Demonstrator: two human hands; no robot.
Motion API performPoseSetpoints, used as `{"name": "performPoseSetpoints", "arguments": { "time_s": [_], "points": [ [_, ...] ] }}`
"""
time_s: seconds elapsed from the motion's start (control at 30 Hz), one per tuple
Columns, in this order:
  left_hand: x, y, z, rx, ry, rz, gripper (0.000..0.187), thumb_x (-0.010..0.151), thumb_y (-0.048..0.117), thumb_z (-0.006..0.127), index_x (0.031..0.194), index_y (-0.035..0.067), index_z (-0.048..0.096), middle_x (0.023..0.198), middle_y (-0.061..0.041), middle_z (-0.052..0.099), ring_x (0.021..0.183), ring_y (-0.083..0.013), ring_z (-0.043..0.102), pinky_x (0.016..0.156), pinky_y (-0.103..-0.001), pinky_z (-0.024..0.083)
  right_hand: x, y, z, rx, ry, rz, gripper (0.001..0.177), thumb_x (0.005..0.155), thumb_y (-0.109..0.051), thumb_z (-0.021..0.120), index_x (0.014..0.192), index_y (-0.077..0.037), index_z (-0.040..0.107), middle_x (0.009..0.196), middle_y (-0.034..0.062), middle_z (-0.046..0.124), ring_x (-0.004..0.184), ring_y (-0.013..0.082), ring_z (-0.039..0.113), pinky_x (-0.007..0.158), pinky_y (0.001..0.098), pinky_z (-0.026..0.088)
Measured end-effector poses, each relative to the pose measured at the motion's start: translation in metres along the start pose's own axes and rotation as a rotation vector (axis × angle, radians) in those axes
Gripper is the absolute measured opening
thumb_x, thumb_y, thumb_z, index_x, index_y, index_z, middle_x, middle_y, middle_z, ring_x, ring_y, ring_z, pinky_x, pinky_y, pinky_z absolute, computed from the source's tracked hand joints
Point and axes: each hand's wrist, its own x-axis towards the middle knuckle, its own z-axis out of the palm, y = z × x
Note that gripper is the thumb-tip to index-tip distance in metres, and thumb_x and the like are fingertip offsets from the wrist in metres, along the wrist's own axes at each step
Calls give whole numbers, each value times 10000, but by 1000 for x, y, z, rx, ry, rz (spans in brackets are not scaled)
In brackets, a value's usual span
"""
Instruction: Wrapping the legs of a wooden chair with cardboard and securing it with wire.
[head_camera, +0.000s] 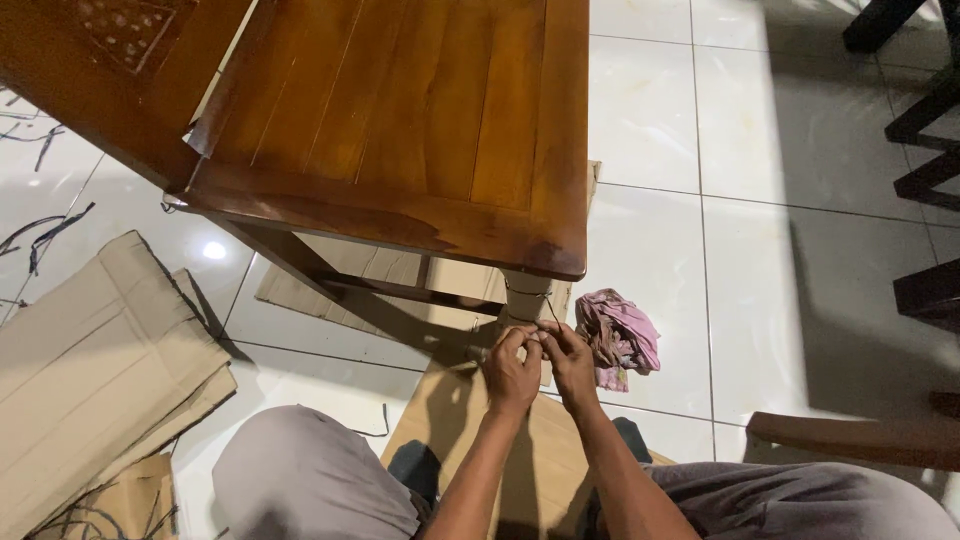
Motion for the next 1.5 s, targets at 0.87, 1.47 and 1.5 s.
{"name": "performPoseSetpoints", "arguments": {
  "time_s": [0.87,1.47,1.5],
  "points": [
    [2,-2,11,69,33,-463,120,865,295,744,925,231,825,844,-72,810,923,-306,771,846,-439,596,1,15,9,-156,124,-239,219,947,47,611,1096,-24,755,985,167,741,876,231,683,746,393,623],
    [13,4,16,127,43,-449,190,835,320,729,849,159,827,780,-133,781,843,-365,756,762,-440,579,2,20,12,44,197,-89,117,959,-16,672,1024,-44,765,822,57,686,758,130,586,690,326,587],
    [11,3,17,128,42,-450,190,835,320,729,849,159,827,780,-133,781,843,-365,756,762,-440,579,3,21,13,43,197,-88,117,959,-16,672,1024,-44,765,822,57,686,758,130,586,690,326,587]
  ]
}}
